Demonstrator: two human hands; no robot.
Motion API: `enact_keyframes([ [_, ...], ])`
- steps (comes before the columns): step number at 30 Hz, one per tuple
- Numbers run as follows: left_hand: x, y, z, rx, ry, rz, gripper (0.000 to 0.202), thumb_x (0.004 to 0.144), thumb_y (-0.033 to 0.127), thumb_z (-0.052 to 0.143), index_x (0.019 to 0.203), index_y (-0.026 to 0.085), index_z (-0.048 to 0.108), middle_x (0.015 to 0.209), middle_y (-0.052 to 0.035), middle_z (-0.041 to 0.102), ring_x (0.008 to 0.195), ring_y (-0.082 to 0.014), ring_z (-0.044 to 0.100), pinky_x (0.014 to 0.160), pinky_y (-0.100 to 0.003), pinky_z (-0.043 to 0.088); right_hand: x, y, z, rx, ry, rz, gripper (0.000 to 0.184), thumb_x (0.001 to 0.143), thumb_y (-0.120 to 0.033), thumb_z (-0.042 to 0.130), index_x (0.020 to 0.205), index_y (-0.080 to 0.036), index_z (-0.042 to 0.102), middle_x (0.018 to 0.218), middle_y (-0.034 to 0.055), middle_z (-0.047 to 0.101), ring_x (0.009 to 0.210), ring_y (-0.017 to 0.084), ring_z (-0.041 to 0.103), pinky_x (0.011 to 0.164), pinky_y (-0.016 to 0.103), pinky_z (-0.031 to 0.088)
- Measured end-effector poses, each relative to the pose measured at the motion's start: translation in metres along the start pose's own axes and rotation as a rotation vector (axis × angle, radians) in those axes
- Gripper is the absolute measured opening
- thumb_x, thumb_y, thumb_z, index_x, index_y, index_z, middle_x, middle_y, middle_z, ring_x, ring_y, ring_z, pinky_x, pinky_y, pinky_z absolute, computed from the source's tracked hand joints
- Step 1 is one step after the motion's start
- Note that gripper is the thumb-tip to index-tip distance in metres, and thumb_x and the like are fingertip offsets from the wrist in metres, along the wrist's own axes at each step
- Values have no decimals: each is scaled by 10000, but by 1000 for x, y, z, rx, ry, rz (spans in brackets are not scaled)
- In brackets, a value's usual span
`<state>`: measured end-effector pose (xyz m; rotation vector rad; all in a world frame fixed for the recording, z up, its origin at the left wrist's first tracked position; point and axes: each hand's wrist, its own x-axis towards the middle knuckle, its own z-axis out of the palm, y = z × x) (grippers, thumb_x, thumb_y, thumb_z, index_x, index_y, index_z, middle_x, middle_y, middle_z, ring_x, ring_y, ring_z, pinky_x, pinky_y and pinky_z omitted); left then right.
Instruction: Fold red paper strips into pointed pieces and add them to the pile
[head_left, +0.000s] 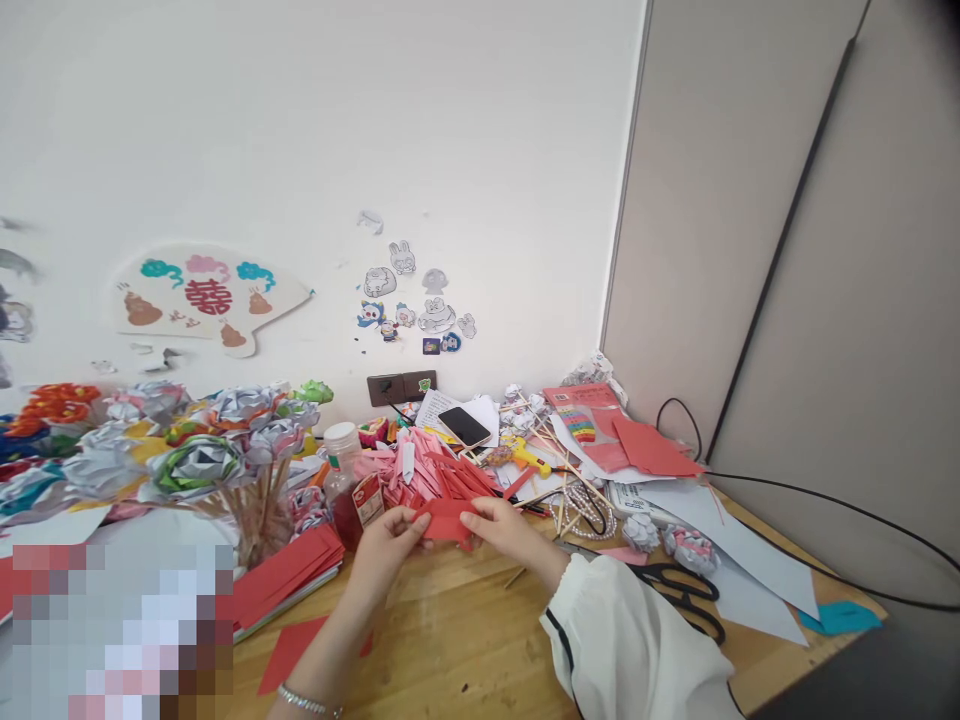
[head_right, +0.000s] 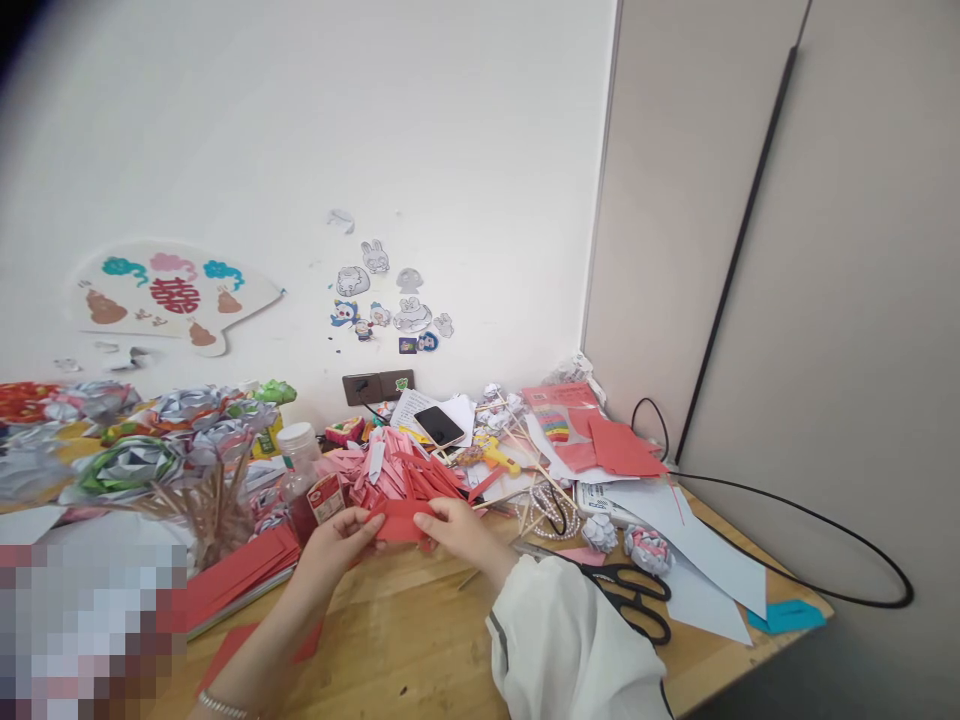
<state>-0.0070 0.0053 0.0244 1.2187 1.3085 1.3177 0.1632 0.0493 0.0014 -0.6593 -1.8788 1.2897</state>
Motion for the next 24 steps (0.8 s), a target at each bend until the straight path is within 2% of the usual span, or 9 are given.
enact_keyframes([
  [2,3,0,-3,-78,89,5,303,489,386,668,588,154,499,451,36,599,430,-107,553,484,-217,446,0,-1,-1,108,-10,5,360,745,-464,427,800,-124,533,627,2,517,538,89,476,509,200,368],
  [5,4,0,-4,-123,114,-19,325,449,386,691,591,153,514,464,38,609,441,-115,567,510,-232,469,1,-2,-2,188,36,-27,356,757,-456,414,817,-130,544,623,5,531,522,82,487,497,194,371],
  [10,4,-2,-2,-85,42,-38,322,461,391,688,598,154,518,460,30,607,442,-123,577,504,-237,479,4,6,-2,242,93,-5,346,707,-401,516,932,-139,541,663,7,558,519,77,499,492,193,382],
  [14,4,-4,0,-85,-50,-63,351,471,355,698,709,153,539,500,35,614,415,-111,568,467,-228,479,7,13,-2,227,145,16,313,675,-354,562,892,-128,558,578,-20,534,449,57,460,451,181,362],
  [20,6,-7,-2,-159,-91,-23,346,525,323,677,793,162,529,550,42,615,394,-111,564,443,-239,474,6,10,-2,257,140,39,313,666,-323,572,915,-134,557,573,-22,536,444,59,470,446,185,376],
  [24,1,-2,-3,-235,-82,-51,322,551,284,667,829,168,554,613,25,639,440,-108,572,496,-255,489,4,6,-3,307,118,17,313,676,-305,563,946,-145,553,575,-19,548,459,68,493,469,194,395],
])
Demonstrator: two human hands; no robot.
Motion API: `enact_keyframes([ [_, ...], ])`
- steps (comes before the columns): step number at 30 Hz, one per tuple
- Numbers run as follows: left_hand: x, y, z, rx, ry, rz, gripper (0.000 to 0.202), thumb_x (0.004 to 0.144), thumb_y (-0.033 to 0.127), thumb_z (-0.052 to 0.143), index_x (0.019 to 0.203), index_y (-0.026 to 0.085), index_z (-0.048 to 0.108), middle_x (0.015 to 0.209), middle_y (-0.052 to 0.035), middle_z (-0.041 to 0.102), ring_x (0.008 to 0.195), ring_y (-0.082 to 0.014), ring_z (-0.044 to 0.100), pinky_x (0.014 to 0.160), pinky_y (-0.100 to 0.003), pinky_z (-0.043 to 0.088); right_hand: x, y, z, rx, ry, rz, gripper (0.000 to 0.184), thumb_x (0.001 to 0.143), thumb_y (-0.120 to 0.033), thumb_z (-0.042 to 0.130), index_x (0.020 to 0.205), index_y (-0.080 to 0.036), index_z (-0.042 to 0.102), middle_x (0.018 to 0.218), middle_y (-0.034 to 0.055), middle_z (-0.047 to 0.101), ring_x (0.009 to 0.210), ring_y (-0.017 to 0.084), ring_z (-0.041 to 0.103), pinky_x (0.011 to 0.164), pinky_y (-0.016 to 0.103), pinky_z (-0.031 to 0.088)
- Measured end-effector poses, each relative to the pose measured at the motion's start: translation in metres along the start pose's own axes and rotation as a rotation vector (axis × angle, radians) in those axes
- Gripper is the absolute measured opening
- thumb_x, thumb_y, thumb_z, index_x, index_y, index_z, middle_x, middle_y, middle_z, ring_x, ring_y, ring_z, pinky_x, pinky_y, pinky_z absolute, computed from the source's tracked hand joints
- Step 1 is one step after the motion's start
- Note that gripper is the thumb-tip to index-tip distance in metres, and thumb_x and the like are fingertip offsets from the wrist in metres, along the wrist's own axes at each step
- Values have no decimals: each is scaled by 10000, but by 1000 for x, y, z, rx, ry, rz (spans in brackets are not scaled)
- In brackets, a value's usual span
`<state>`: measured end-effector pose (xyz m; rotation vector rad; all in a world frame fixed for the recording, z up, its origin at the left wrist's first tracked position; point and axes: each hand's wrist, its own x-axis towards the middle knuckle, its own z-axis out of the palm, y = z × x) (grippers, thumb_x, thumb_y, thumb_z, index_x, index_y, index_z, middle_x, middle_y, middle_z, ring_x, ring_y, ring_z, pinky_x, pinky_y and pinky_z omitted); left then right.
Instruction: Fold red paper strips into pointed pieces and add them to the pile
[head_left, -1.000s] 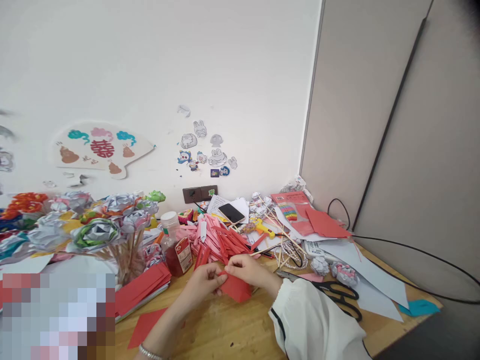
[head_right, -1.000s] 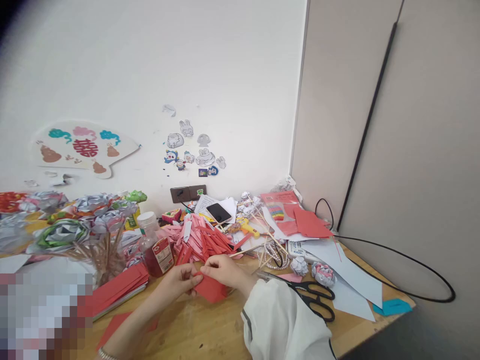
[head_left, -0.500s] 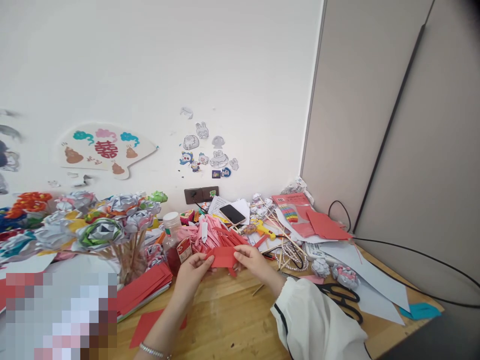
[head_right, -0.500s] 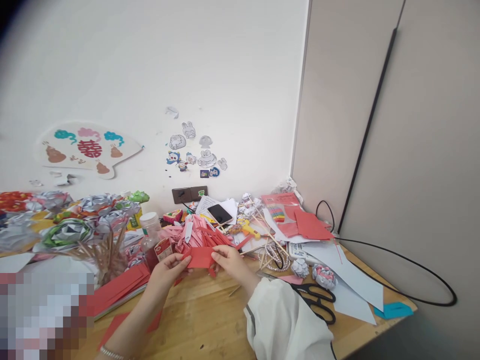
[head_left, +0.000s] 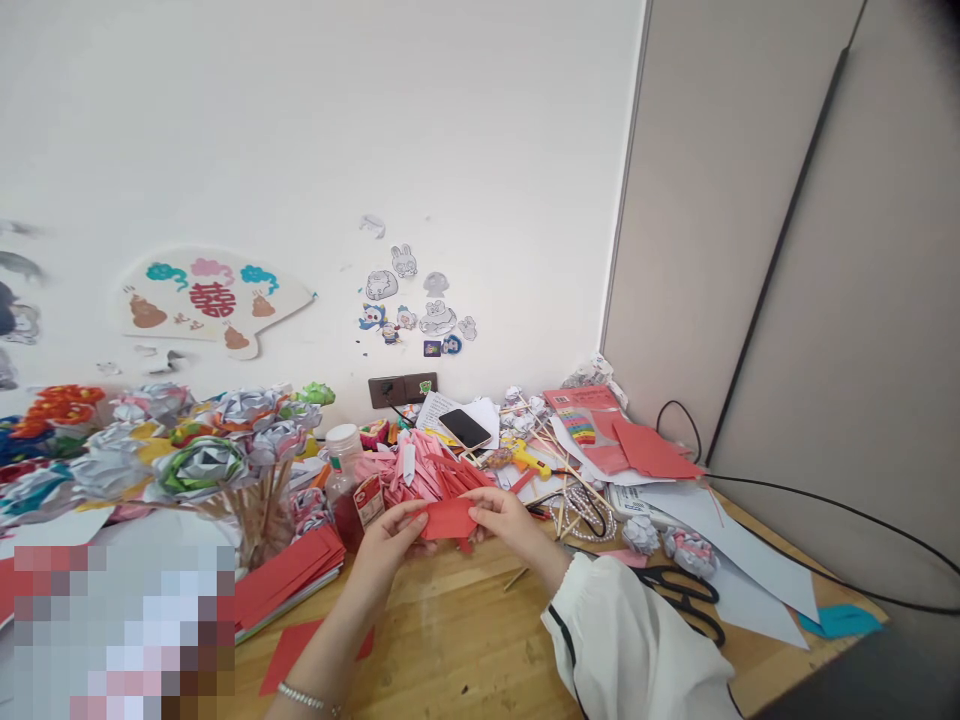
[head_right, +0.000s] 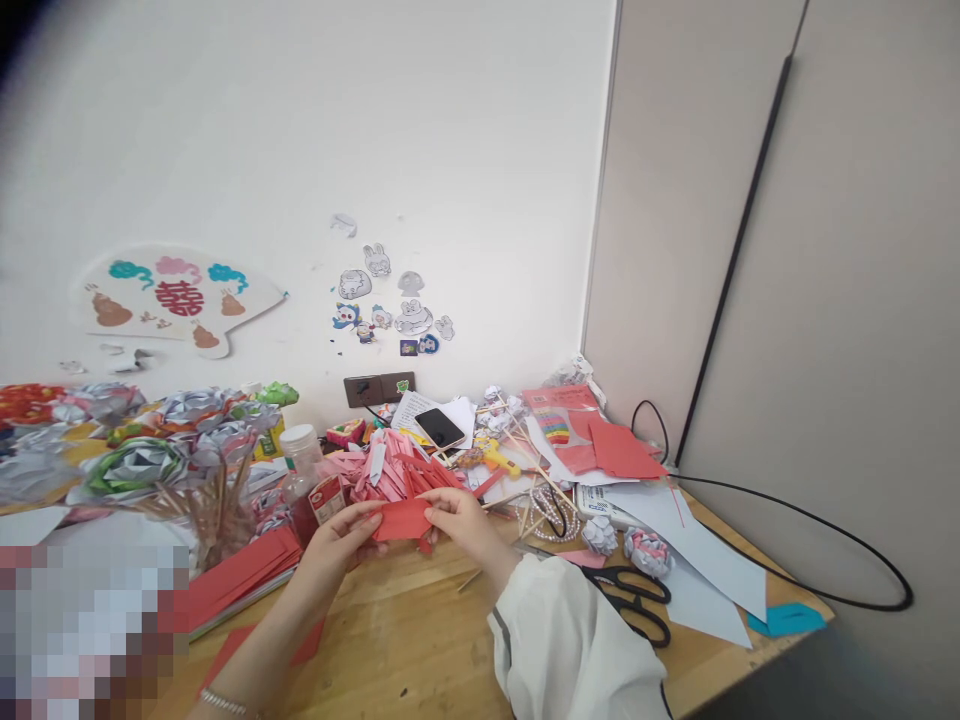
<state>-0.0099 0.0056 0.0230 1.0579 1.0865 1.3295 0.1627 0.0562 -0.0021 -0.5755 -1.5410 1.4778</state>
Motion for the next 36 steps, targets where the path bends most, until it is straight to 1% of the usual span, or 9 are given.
enact_keyframes([
  [4,-8,6,5,-66,40,14,248,577,239,645,803,159,582,622,13,647,447,-90,563,506,-231,482,-2,-4,3,40,17,-43,259,688,-283,550,912,-155,576,573,-18,552,456,65,496,461,185,388],
  [6,-9,8,6,-94,32,14,221,577,224,639,779,151,586,582,12,639,440,-94,564,498,-225,478,-3,-6,5,42,37,-55,217,685,-268,551,865,-153,595,571,-16,556,455,64,498,459,182,387],
  [10,-9,9,6,-85,-15,-44,207,576,243,641,755,162,576,556,13,633,466,-124,593,508,-242,486,-3,-6,5,16,60,-69,169,680,-251,549,799,-150,614,579,-13,559,461,67,507,472,189,400],
  [14,-8,7,6,20,8,-86,223,597,328,631,739,177,547,566,18,625,479,-132,601,500,-251,494,-2,-3,4,-62,47,-91,172,686,-255,535,792,-150,620,640,1,575,479,72,514,486,199,413],
  [18,-6,4,7,87,23,-104,265,555,319,666,730,173,532,606,17,625,492,-125,601,519,-253,499,-3,-3,2,-164,48,-107,187,700,-273,514,800,-157,620,691,12,585,519,86,522,504,209,423],
  [22,-5,3,7,142,20,-80,293,532,322,670,733,160,532,590,18,613,479,-125,593,503,-253,492,-6,-8,3,-274,46,-145,221,726,-307,489,838,-164,614,768,33,603,687,130,551,616,237,431],
  [25,-5,2,9,220,7,-57,293,525,333,664,715,151,534,544,29,594,455,-121,579,491,-253,487,-8,-9,5,-346,18,-132,266,727,-349,488,877,-159,600,822,46,611,765,154,550,675,259,424],
  [31,-4,-3,10,341,-22,-15,273,556,355,618,712,143,545,551,22,590,483,-133,587,476,-238,470,-5,-1,8,-549,22,-101,216,693,-316,537,815,-159,620,789,41,620,738,159,547,675,259,408],
  [36,-4,-4,10,402,-31,-46,257,573,361,594,704,142,564,526,23,577,504,-142,587,461,-221,448,-1,8,6,-514,45,-61,186,668,-281,561,786,-148,618,732,34,615,683,144,542,609,234,406],
])
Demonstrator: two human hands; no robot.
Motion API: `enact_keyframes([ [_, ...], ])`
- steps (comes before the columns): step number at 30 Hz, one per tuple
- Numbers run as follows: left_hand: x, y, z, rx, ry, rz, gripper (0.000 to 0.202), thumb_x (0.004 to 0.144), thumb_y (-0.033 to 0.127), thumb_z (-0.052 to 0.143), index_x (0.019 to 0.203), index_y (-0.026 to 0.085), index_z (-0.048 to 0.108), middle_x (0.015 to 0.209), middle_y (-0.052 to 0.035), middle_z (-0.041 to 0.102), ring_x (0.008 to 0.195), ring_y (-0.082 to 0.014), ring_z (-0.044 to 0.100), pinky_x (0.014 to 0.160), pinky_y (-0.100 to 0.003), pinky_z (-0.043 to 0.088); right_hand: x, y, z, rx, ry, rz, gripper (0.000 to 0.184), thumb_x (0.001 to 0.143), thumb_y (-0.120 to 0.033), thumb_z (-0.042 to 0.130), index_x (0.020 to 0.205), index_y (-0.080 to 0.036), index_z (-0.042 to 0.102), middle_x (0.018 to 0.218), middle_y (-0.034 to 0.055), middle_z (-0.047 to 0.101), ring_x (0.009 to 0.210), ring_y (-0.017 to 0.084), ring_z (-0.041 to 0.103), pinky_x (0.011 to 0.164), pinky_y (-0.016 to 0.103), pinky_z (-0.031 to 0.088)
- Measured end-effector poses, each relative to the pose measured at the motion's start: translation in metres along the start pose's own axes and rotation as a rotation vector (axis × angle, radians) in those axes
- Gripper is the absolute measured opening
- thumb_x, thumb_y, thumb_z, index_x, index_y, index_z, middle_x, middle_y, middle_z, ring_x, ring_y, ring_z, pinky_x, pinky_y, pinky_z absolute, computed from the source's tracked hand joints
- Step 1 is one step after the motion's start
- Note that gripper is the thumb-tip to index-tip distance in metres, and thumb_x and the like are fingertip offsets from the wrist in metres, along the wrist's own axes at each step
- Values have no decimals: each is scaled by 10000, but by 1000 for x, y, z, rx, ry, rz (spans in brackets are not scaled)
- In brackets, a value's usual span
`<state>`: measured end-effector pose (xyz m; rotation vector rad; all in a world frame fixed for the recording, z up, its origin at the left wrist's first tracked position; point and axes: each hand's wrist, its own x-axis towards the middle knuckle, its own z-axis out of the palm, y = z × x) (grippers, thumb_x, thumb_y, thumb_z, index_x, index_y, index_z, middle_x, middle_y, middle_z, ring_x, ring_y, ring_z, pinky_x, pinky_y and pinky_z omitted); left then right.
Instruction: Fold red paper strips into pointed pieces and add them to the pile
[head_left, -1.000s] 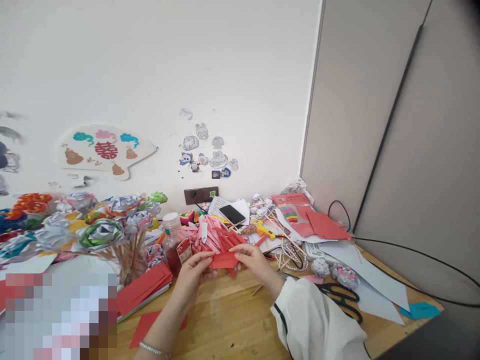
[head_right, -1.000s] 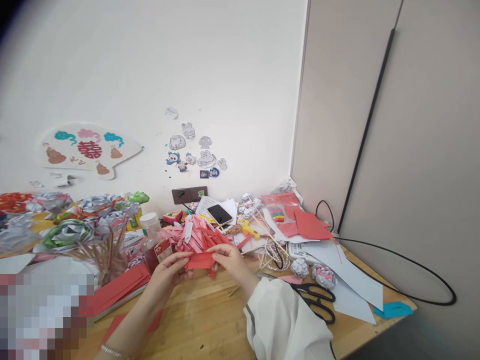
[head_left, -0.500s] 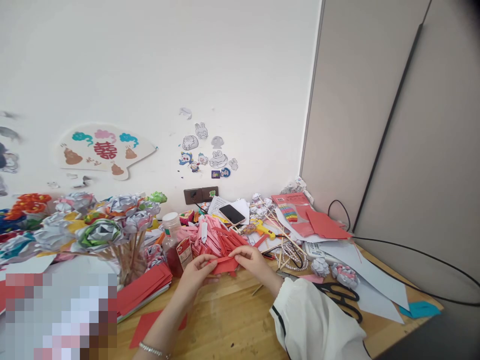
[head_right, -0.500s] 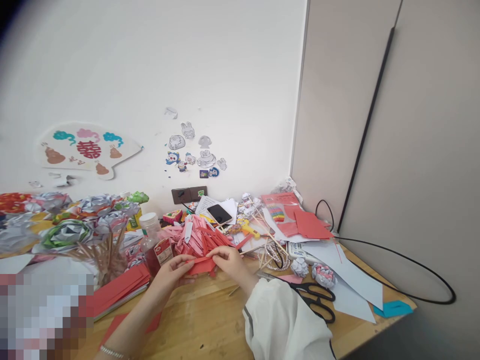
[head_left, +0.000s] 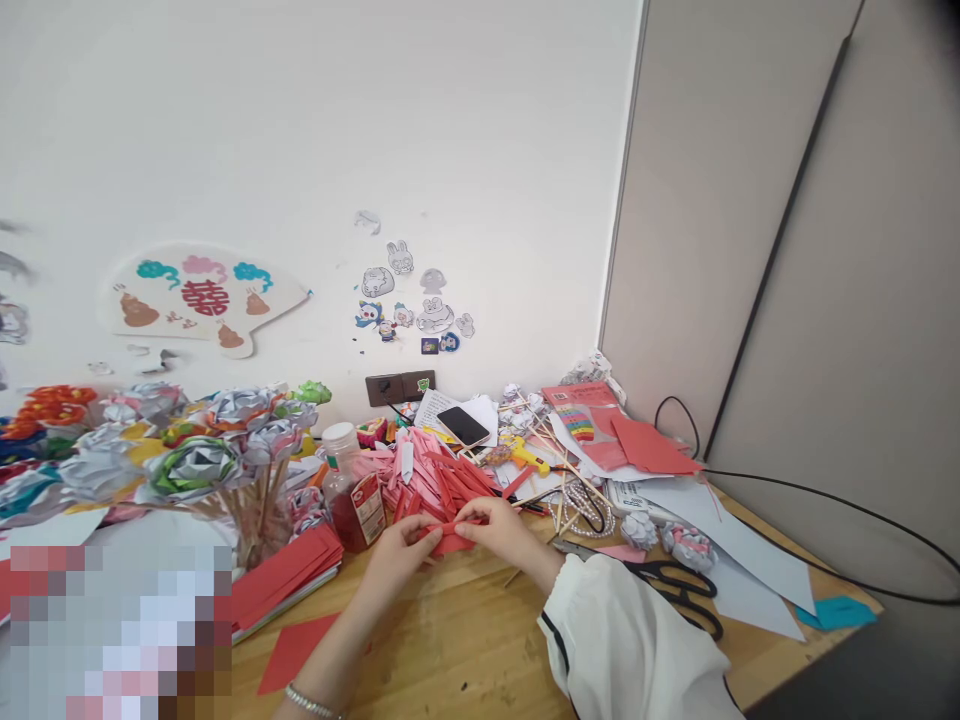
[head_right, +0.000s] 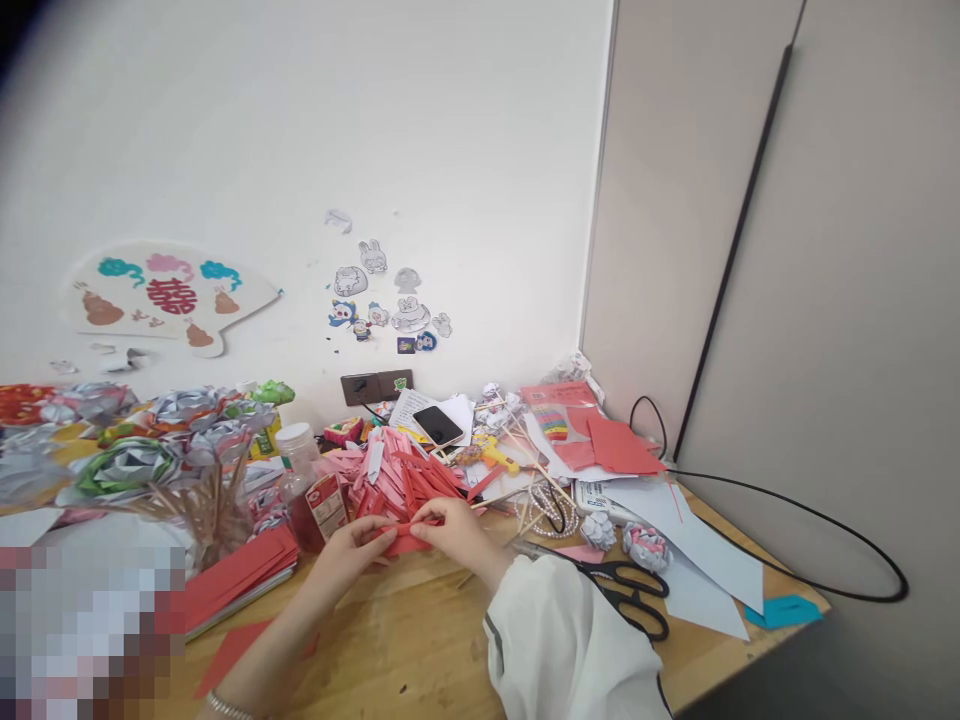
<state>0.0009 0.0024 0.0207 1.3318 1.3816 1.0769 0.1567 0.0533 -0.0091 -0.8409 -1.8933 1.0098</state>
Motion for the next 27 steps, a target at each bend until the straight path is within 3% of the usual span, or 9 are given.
enact_keyframes([
  [4,-2,3,0,90,23,44,236,569,350,591,669,136,595,549,3,600,519,-145,567,474,-224,435,0,2,0,10,0,27,147,653,-243,570,752,-148,624,690,21,607,634,128,529,572,222,397],
  [12,-5,2,-1,487,78,339,199,657,291,485,646,172,643,609,-21,639,580,-163,539,557,-230,377,-3,-3,2,0,-6,31,146,642,-266,581,717,-150,626,647,12,585,600,116,507,538,208,382],
  [17,-3,-1,-1,489,39,327,203,656,277,478,651,169,649,604,-21,637,579,-162,533,556,-220,368,-5,-5,4,6,-83,16,182,664,-300,563,739,-150,634,665,17,599,609,118,506,542,206,372],
  [27,-8,13,-4,373,-12,203,194,596,312,541,507,147,590,452,26,549,468,-121,470,483,-200,341,-1,0,-5,-87,-77,39,150,653,-276,573,700,-150,638,590,1,579,531,102,480,482,194,341],
])
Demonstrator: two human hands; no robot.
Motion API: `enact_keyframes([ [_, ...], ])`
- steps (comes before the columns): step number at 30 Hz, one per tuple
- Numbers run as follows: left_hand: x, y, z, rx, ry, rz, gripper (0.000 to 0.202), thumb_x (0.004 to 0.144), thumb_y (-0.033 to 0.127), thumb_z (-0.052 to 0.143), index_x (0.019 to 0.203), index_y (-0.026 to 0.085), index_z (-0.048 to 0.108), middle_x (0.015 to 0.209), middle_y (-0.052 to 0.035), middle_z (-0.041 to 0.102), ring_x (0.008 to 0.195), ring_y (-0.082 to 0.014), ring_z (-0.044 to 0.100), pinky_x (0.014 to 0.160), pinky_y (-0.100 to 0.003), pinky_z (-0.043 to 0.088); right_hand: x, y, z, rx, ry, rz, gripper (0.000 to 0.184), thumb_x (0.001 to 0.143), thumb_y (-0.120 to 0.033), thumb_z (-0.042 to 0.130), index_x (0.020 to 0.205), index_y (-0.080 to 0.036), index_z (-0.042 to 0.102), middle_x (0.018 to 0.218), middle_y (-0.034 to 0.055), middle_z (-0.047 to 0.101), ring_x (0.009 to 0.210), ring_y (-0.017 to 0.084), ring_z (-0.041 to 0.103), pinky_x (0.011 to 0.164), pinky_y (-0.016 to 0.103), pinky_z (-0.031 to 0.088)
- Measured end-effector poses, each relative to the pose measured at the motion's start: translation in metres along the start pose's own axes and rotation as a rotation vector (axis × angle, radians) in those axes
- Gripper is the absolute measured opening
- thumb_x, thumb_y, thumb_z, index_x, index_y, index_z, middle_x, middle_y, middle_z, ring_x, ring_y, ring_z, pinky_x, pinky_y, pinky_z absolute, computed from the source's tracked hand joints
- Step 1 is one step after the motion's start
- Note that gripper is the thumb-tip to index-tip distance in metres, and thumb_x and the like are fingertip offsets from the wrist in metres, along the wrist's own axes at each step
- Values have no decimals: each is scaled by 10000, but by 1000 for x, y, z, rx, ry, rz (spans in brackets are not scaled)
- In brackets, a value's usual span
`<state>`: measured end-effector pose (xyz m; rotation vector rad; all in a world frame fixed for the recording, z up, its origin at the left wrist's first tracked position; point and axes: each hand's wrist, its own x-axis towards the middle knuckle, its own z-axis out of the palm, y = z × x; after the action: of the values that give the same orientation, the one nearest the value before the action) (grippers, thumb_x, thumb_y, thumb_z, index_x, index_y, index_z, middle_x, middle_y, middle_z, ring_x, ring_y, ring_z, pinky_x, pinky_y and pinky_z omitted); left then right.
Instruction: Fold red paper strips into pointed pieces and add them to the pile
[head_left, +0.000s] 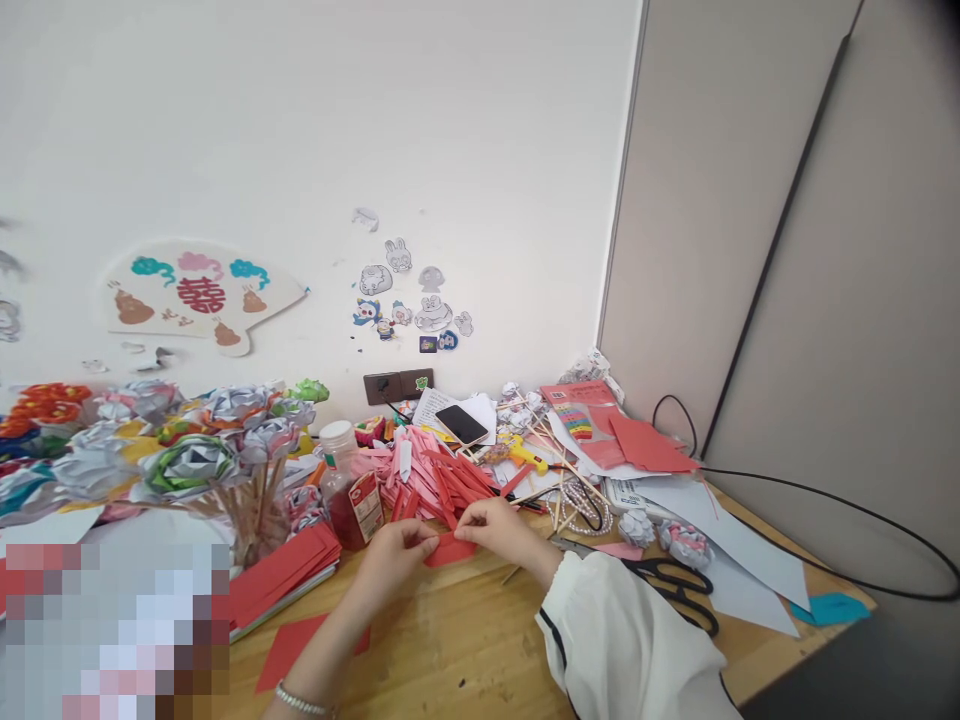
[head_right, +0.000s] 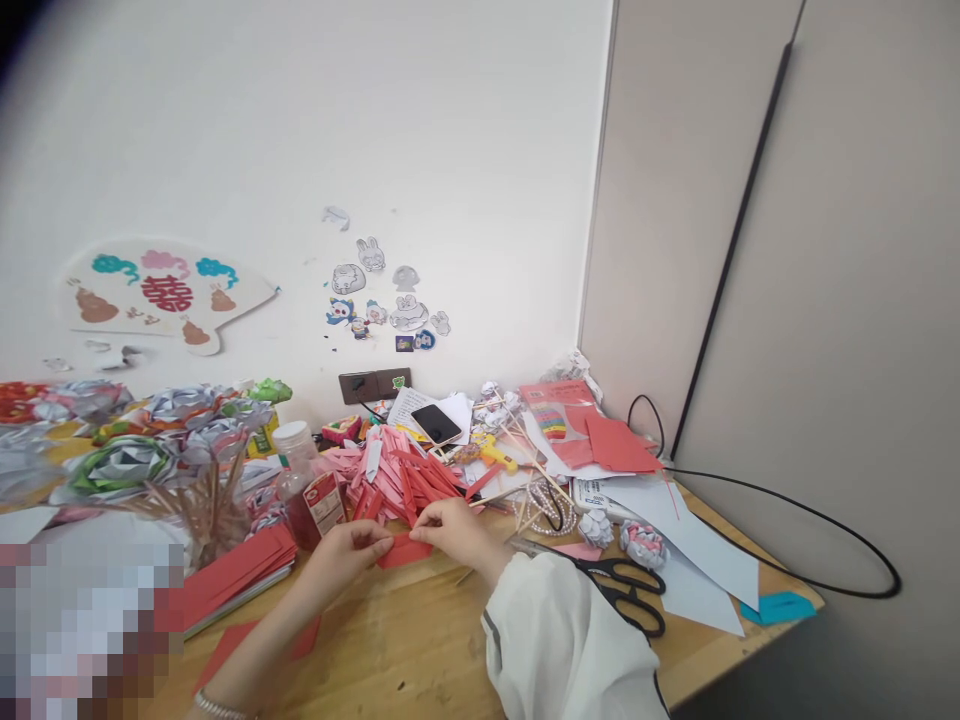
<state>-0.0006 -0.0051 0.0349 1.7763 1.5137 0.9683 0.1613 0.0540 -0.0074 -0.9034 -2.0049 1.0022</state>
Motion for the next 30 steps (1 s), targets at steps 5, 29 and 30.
enact_keyframes([
  [5,1,-5,3,16,-31,21,184,609,297,517,520,148,575,473,25,540,481,-120,456,485,-203,332,0,2,-1,-102,-31,-48,136,675,-245,552,722,-159,646,610,-1,593,541,103,483,486,192,334],
  [29,6,-11,5,-227,0,-119,265,596,388,516,655,141,592,556,7,604,538,-137,517,539,-220,368,3,5,-10,356,-104,6,390,753,-477,392,733,-116,538,608,17,560,506,88,508,506,207,396],
  [30,6,-11,6,-256,1,-129,274,589,390,525,678,140,596,572,2,615,550,-141,528,547,-222,376,3,5,-9,377,-105,3,377,742,-476,414,728,-118,531,603,11,555,499,86,507,502,205,395],
])
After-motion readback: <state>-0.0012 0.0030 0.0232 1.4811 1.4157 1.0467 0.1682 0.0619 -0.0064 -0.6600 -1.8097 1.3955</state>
